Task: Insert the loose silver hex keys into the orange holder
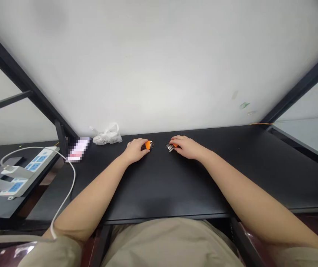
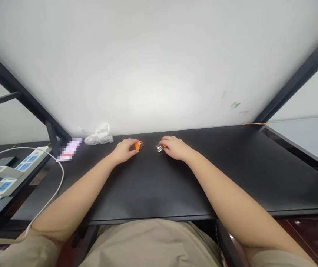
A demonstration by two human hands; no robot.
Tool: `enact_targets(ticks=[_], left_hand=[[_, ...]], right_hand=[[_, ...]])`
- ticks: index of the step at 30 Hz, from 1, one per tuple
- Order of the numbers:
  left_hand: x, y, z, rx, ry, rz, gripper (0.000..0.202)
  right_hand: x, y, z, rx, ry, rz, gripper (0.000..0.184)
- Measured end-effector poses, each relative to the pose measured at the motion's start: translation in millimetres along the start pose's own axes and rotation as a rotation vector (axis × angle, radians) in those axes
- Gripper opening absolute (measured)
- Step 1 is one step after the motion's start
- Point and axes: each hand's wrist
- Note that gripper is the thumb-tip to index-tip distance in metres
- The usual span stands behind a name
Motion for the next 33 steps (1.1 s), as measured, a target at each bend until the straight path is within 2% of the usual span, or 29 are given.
enact_targets(ticks=[4,7,9,12,16,21,26,33], left_hand=[[-0.4,-0.1,13.9,0.117,0.003,0.016,0.044],[1.2,-0.7,30.3,0.223,0.019,0.024,0.049],[2.7,-2.1,41.1,0.357,0.033,0.011,0.049],[4.8,-3.6,53.1,0.548,0.043,-0.006,0.047],[6.5,-2.0,60.1,0.689,0.075,0.005,0.042],[5.9,-1.8,61.8,0.728,0.092,0.035,0.041],[4.0,-3.6,63.3,0.699,0.051,0.083,0.045],[3.2,-3.9,66.4,0.632,0.001,0.115,0.041]], right_hand=[[-0.2,-0.6,-2.9,0.024,0.071,0.087,0.039],[4.3,-3.9,-18.4,-0.147,0.002,0.174,0.043],[8.1,-2.8,-34.8,-0.421,-0.043,0.1,0.05],[11.2,6.2,-58.3,-0.83,-0.047,-0.133,0.058],[10.1,19.4,-71.2,-1.145,-0.043,-0.293,0.064],[10.0,21.1,-71.2,-1.308,0.008,-0.342,0.063],[12.6,19.0,-75.9,-1.476,0.049,-0.343,0.06],[13.3,14.5,-77.3,-1.584,0.113,-0.341,0.048]])
Point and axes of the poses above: each hand's wrist, its own x-axis away from the middle knuckle, its own y-axis out of the palm, z = x × y, and after that the axes turned 9 degrees about y, right-handed
